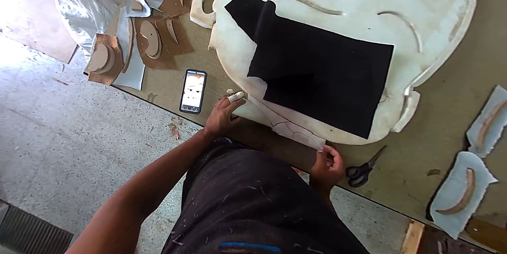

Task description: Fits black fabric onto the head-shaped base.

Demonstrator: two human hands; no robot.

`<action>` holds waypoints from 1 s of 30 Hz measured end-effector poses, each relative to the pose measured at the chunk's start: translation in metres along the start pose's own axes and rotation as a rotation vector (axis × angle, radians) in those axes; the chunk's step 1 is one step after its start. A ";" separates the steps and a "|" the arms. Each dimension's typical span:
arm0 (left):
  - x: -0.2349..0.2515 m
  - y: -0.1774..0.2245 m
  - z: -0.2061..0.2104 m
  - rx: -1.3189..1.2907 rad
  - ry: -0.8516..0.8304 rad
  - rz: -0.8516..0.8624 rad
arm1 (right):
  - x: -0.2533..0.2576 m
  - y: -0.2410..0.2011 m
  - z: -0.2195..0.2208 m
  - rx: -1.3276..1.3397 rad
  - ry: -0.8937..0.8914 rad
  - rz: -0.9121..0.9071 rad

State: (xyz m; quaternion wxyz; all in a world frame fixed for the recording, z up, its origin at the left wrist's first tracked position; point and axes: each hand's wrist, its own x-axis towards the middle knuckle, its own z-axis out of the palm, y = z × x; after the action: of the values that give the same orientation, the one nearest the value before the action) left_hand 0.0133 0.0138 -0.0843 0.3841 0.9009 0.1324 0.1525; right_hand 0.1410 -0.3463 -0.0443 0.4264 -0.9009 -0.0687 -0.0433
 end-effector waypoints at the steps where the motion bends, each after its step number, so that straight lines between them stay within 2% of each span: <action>1: 0.000 0.000 0.001 -0.004 0.000 0.002 | -0.001 0.003 -0.001 -0.004 0.003 0.018; 9: 0.001 -0.001 0.003 -0.004 0.012 0.003 | -0.009 0.004 0.000 -0.006 -0.043 0.124; 30: -0.001 -0.005 0.000 -0.019 0.010 0.018 | -0.008 0.002 0.001 0.066 -0.078 0.096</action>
State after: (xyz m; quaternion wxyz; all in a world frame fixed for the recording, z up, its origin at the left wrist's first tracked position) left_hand 0.0117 0.0161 -0.0882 0.3907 0.8975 0.1247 0.1619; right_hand 0.1338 -0.3473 -0.0471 0.4546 -0.8895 -0.0432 0.0145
